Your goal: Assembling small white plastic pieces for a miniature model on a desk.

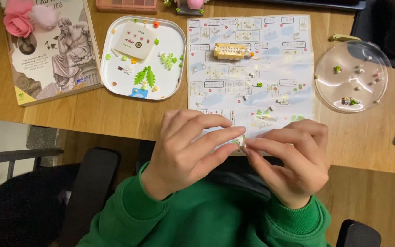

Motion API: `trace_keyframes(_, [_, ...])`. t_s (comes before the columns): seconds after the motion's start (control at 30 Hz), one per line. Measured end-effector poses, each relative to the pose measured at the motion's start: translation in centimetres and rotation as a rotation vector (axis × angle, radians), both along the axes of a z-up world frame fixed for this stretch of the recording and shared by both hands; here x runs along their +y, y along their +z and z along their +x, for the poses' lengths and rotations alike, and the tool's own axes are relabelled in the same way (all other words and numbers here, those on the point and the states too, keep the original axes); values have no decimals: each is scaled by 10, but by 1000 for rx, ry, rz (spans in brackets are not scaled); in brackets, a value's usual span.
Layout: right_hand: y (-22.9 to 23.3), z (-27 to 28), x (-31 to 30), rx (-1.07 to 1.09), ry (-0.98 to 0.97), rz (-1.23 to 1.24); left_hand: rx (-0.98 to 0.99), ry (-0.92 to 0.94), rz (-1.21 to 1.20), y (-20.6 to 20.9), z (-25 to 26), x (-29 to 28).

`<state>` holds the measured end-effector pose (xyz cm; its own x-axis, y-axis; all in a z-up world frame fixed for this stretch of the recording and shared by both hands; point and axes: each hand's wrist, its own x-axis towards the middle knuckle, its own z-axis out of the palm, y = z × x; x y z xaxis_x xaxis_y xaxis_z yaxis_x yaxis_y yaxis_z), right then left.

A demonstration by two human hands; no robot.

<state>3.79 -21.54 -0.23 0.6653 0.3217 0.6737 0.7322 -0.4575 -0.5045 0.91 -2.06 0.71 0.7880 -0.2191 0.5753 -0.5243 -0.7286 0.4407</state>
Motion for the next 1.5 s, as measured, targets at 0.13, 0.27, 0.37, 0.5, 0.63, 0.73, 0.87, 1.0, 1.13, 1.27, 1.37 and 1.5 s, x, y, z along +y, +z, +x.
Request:
trace_keyframes(0.13, [-1,-2,-1,-57,-11,8,66,-40,-103,2,-2,-1])
trace_keyframes(0.27, [-5,0,-2,-99,-3,-5,124,-65,-183,4,0,-3])
trace_keyframes(0.37, [-6,-2,-2,-91,12,-20,134,-37,-188,3,2,-4])
trace_keyframes(0.5, [1,-1,-4,-17,-7,-56,50,124,-9,-3,12,4])
trace_keyframes(0.63, [3,2,-18,91,-98,-109,38,233,119,-8,19,8])
trace_keyframes(0.73, [0,8,-28,152,-208,-176,19,284,125,-12,24,7])
trace_keyframes(0.87, [-1,15,-32,180,-277,-223,14,295,162,-16,27,5])
trace_keyframes(1.0, [4,22,-21,142,-233,-277,-11,321,177,-18,28,4])
trace_keyframes(1.13, [5,29,1,115,-194,-309,3,314,189,-16,26,5])
trace_keyframes(1.27, [2,32,13,138,-236,-320,5,305,161,-15,26,6])
trace_keyframes(1.37, [-3,32,15,142,-266,-309,30,297,158,-17,25,8])
trace_keyframes(1.5, [-6,33,15,147,-279,-291,108,217,140,-14,24,10])
